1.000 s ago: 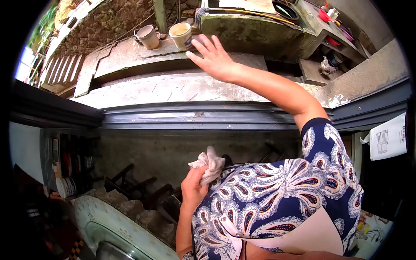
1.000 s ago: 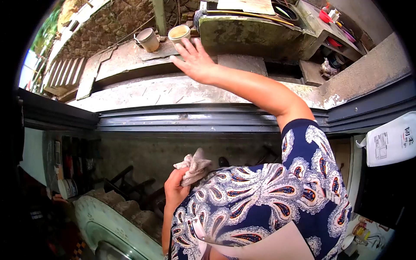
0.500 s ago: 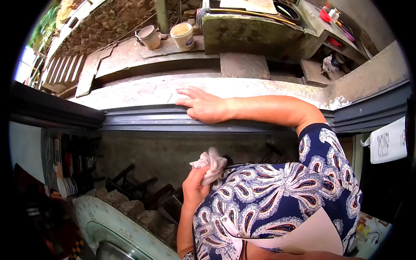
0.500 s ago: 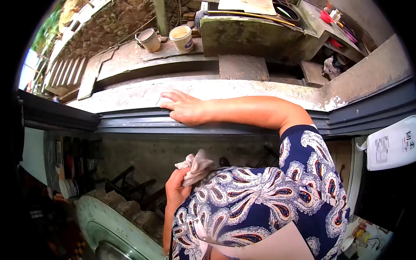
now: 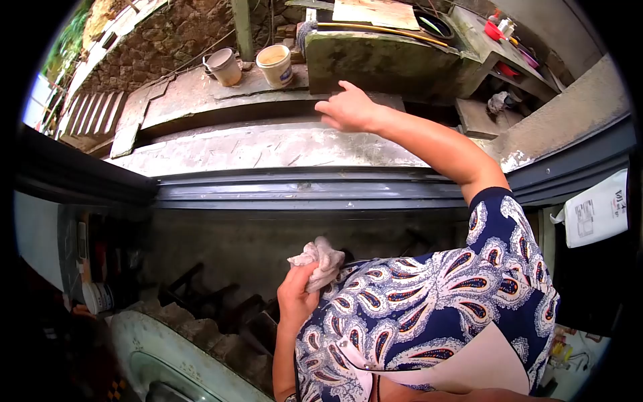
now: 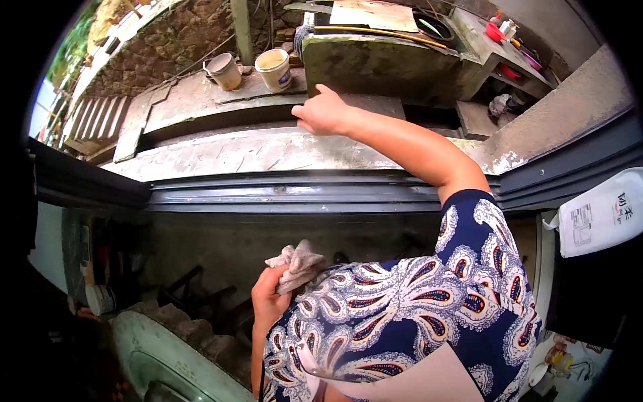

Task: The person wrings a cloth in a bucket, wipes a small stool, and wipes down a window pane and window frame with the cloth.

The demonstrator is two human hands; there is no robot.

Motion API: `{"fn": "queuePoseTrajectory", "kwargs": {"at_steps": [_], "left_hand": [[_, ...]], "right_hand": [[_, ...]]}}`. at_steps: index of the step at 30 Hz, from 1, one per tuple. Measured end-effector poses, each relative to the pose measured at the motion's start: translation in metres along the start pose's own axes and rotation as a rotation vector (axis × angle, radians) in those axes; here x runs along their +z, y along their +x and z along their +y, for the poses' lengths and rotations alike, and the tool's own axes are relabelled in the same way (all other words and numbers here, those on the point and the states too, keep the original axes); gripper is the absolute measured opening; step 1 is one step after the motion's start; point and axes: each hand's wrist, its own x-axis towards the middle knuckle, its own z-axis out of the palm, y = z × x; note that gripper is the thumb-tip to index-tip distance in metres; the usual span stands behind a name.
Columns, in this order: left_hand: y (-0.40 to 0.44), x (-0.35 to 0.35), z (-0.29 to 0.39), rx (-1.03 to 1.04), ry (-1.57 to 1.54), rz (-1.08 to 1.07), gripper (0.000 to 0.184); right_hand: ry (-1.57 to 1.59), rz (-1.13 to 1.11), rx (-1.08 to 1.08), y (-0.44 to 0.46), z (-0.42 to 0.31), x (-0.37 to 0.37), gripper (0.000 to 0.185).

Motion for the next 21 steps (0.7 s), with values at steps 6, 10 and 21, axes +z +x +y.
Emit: {"fn": "queuePoseTrajectory", "kwargs": {"at_steps": [6,10,21], "left_hand": [[0.003,-0.003,-0.003,0.004,-0.001,-0.019,0.041],[0.007,-0.005,-0.001,0.013,-0.005,-0.048,0.041],[0.007,-0.006,0.004,-0.036,-0.017,-0.121,0.038]], "right_hand": [[0.416,0.309,-0.320,-0.051,-0.010,-0.002,0.028],[0.348,0.261,-0.498,-0.075,-0.036,-0.015,0.020],[0.027,0.281,-0.633,-0.060,-0.055,0.003,0.025]]}}
